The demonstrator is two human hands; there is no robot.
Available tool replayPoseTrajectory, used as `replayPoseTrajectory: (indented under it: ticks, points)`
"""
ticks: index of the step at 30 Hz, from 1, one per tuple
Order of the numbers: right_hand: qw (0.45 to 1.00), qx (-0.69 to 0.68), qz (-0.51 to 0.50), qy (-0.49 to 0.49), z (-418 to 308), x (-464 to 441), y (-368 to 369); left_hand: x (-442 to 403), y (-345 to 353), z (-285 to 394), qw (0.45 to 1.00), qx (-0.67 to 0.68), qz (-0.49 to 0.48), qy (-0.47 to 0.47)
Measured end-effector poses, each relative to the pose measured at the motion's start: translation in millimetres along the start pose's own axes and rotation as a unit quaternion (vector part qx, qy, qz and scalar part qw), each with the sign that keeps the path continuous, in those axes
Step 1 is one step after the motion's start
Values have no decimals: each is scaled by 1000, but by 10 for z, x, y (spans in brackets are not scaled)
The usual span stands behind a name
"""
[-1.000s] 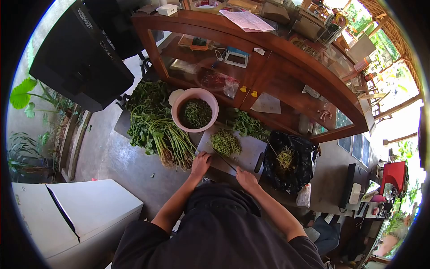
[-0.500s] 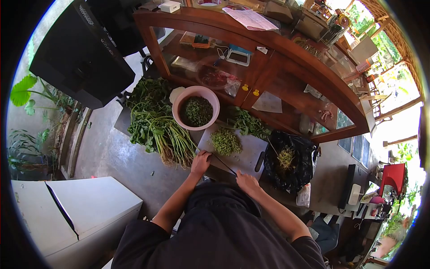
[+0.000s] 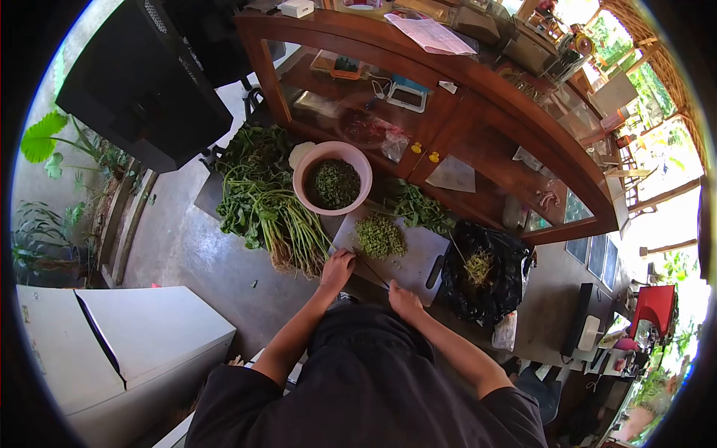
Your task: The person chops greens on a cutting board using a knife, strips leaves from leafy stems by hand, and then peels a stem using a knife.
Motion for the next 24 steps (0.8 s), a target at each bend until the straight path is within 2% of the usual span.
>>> replayPoseTrajectory:
  ticks: [2,8,12,14,15,18,20,24]
  points:
    - [999,-23,33,-18,-17,-103,74,25,-18,8,1000,0,11,-12]
    - [999,-29,3,-13,134,-77,142,29,-52,38,1000,-7,18,-12]
    - [1000,-6,18,-10,287,55,169,23,9,-11,1000,-8,16,-18]
    - [997,0,-65,29,228,125,19,29,4,-4,999,-4,25,-22]
    - [997,0,-65,29,213,113,16,42,17,-13,999,-4,25,-22]
    - [998,-7,-53,15,166,34,51,45,28,-26,999,4,39,-16]
    - [1000,-17,-9,-19,167,-44,130,62,33,-5,998,-22,49,-13]
    - [1000,4,-2,-26,167,22,40,57,5,32,999,-16,50,12]
Point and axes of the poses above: each hand's wrist, its own x-axis away from the middle knuckle, its own y-axis out of the palm, z = x × y, the point moved 3 cm from there along -x, towards the middle knuckle, and after that the axes turned 1 degree about y, right-handed, at the moved point
